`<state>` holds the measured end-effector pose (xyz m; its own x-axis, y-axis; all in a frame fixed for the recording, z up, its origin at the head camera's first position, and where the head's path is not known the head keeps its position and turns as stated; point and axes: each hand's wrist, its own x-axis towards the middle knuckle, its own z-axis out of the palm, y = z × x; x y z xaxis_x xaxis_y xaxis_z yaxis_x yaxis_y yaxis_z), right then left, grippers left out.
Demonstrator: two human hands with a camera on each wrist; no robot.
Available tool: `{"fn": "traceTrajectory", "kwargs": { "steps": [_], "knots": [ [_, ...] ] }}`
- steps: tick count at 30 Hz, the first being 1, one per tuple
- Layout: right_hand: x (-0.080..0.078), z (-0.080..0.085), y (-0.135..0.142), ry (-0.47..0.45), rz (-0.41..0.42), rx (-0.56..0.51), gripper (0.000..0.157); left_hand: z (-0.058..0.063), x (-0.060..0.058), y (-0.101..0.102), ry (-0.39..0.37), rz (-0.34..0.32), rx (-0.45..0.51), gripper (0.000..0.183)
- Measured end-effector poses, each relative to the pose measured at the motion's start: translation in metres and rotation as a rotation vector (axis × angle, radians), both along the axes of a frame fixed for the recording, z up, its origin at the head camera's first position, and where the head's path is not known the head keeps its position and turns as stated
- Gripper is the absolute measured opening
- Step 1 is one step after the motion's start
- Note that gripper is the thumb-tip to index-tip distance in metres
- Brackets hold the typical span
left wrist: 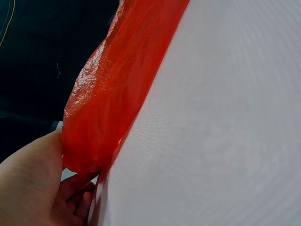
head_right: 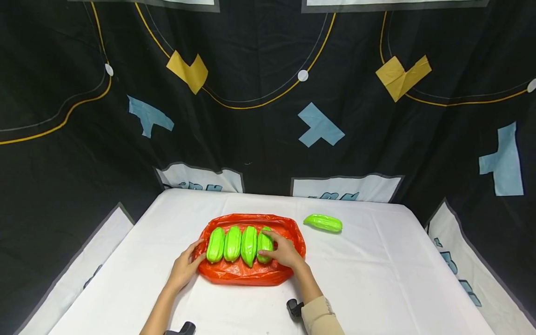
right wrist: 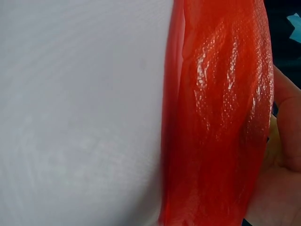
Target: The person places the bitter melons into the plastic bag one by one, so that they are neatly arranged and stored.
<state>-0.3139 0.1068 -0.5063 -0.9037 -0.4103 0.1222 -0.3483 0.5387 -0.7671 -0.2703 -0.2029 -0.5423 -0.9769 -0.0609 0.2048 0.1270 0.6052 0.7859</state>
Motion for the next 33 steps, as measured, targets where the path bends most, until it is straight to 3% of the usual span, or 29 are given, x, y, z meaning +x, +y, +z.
{"fn": "traceTrajectory", "kwargs": {
  "steps": [14, 25, 33],
  "knots": [
    [-0.002, 0.0, -0.003, -0.034, 0.027, 0.017, 0.069, 0.001, -0.001, -0.001, 0.009, -0.004, 0.013, 0.048],
    [-0.003, -0.003, 0.004, -0.057, 0.004, 0.033, 0.085, 0.001, -0.001, 0.0, 0.011, -0.008, 0.014, 0.047],
    [-0.007, 0.006, 0.01, -0.013, -0.039, 0.033, 0.076, 0.003, 0.001, 0.001, 0.009, -0.008, 0.015, 0.047]
  ]
}}
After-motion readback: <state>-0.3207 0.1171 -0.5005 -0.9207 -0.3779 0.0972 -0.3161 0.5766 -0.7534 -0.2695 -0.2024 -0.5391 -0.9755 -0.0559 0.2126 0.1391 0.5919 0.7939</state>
